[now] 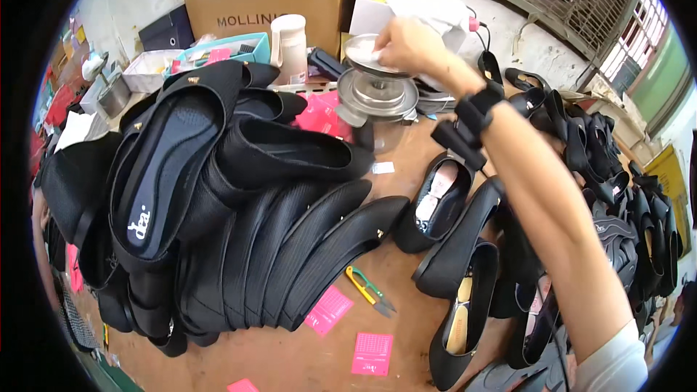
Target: The person inserts grey insoles into black high-heeled shoes on a workbench. They wipe the insoles with a white cloth and press them into the shoes. The person handles the shoes one at a time, placing finished pairs aside.
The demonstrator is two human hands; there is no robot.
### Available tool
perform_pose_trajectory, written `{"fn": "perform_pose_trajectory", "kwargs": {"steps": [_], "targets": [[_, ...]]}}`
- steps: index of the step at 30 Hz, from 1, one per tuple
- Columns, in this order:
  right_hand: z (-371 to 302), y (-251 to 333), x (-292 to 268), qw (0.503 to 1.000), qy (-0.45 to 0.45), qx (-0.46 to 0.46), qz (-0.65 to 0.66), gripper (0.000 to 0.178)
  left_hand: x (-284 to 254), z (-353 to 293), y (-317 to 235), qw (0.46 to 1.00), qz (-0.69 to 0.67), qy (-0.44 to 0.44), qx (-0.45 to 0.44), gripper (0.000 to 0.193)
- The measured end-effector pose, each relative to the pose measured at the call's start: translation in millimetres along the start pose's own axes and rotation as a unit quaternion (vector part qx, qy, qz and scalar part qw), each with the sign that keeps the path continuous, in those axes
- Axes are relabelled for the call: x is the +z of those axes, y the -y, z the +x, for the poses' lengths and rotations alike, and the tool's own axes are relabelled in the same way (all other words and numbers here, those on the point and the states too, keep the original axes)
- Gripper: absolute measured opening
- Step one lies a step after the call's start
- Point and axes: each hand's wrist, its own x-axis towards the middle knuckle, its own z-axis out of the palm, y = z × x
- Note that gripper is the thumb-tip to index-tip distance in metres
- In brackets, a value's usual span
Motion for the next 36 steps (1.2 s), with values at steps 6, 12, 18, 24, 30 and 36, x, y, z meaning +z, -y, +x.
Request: {"fn": "perform_pose_trajectory", "kwargs": {"steps": [6, 12, 18, 24, 30, 36], "targets": [[1.4, 0.3, -0.1, 0.999, -0.033, -0.033, 0.015, 0.025, -2.8, -2.0, -0.7, 1.0, -0.006, -0.01, 0.001, 0.016], [3.7, 0.0, 7.5, 0.999, -0.007, -0.039, -0.012, 0.025, -4.3, -10.5, -4.5, 1.0, -0.003, -0.017, -0.001, 0.015], [-4.5, -2.2, -5.8, 0.992, -0.107, -0.041, 0.056, 0.031, 8.8, -19.9, -9.7, 0.999, 0.023, -0.02, 0.017, 0.014], [-155.2, -28.0, -120.1, 0.868, -0.126, -0.121, 0.465, 0.04, 3.1, -16.1, -10.5, 0.993, 0.088, 0.03, -0.069, 0.029], [-474.5, -40.4, -225.0, 0.833, -0.218, 0.212, 0.463, 0.058, 24.6, -20.4, -19.0, 0.997, 0.051, -0.055, -0.011, 0.029], [-677.3, 12.2, -176.9, 0.932, -0.024, 0.261, 0.251, 0.063, 33.2, -36.2, -10.8, 0.995, 0.023, -0.091, -0.024, 0.036]]}}
